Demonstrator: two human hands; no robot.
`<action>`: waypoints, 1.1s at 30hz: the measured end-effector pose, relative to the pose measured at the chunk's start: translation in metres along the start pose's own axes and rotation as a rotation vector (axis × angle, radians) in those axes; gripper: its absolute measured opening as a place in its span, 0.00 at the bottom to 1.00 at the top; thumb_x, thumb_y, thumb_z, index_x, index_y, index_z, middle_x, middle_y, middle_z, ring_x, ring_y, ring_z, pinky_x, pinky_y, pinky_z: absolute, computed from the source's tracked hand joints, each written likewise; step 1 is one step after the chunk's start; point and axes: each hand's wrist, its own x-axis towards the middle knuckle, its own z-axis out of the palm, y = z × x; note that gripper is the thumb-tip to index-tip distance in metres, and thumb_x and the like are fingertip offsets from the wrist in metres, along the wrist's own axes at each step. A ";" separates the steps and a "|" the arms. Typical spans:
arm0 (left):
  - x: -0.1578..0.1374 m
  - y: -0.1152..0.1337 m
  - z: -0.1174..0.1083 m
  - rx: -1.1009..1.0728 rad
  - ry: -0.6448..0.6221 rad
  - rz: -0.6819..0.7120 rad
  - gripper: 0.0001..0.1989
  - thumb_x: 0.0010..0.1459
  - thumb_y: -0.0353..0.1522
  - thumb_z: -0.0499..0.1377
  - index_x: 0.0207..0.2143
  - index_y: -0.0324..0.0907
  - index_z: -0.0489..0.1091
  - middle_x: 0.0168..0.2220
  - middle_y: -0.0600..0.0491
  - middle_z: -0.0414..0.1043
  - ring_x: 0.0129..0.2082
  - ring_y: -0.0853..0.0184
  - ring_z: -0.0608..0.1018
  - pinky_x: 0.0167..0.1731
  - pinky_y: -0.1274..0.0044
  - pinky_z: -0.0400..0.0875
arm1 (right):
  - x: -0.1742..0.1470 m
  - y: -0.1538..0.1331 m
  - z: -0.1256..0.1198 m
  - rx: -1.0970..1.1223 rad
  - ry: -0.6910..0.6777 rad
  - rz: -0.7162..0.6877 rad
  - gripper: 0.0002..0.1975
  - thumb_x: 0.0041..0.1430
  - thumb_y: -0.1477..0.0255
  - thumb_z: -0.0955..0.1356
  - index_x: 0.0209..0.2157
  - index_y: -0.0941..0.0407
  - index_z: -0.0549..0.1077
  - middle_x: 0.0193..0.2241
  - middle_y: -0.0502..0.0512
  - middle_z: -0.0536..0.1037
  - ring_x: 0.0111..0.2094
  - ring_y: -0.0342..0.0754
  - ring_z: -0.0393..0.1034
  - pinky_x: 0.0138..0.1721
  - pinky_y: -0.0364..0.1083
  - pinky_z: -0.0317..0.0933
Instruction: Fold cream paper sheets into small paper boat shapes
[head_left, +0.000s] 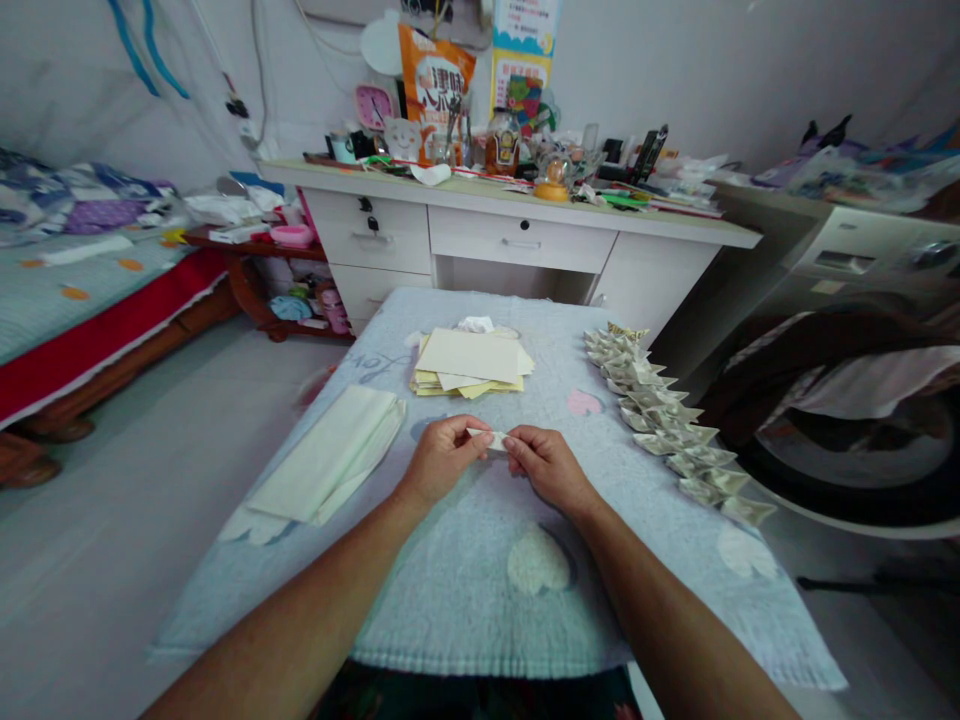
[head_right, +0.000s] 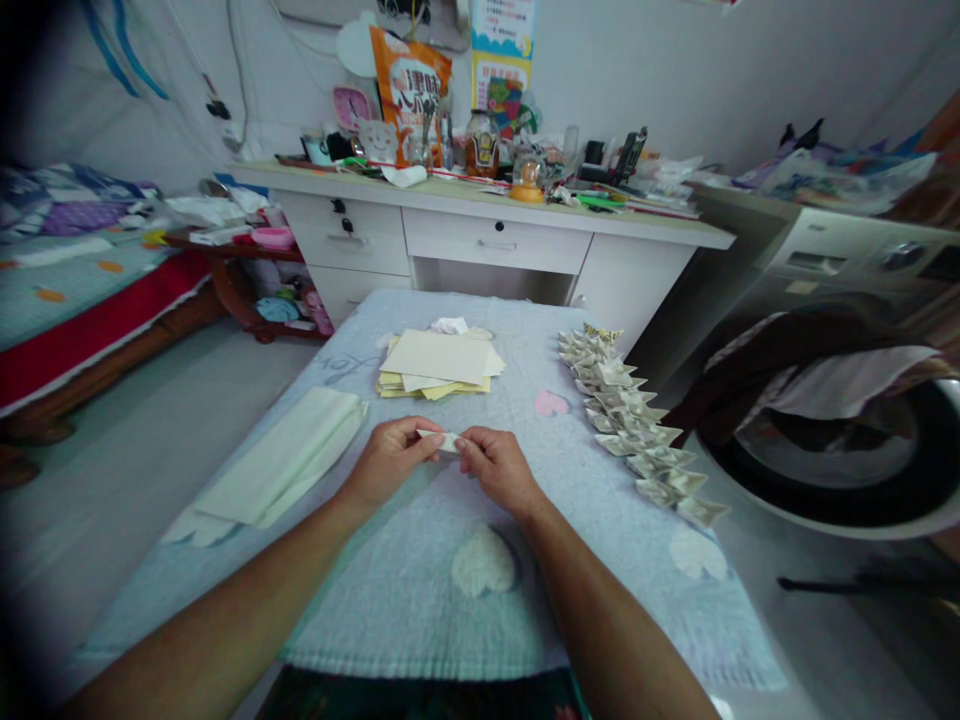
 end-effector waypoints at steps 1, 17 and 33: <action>0.000 0.000 0.000 0.023 0.001 0.009 0.11 0.50 0.38 0.63 0.32 0.38 0.75 0.19 0.56 0.71 0.20 0.71 0.70 0.23 0.81 0.62 | 0.000 -0.001 0.000 -0.013 0.002 -0.003 0.18 0.64 0.62 0.62 0.26 0.57 0.71 0.18 0.47 0.70 0.21 0.40 0.60 0.26 0.39 0.55; 0.003 -0.001 -0.001 0.051 -0.059 0.005 0.09 0.50 0.36 0.61 0.26 0.39 0.75 0.25 0.54 0.74 0.25 0.69 0.72 0.27 0.80 0.64 | 0.000 0.001 0.002 -0.024 -0.019 -0.031 0.12 0.64 0.67 0.62 0.35 0.57 0.73 0.22 0.48 0.73 0.24 0.41 0.65 0.28 0.39 0.57; 0.001 -0.001 0.000 0.088 -0.125 0.036 0.08 0.52 0.36 0.59 0.28 0.39 0.73 0.26 0.55 0.71 0.28 0.68 0.72 0.27 0.80 0.65 | 0.000 -0.005 0.002 -0.153 0.011 -0.122 0.09 0.61 0.70 0.64 0.34 0.57 0.75 0.26 0.49 0.75 0.28 0.43 0.67 0.31 0.41 0.57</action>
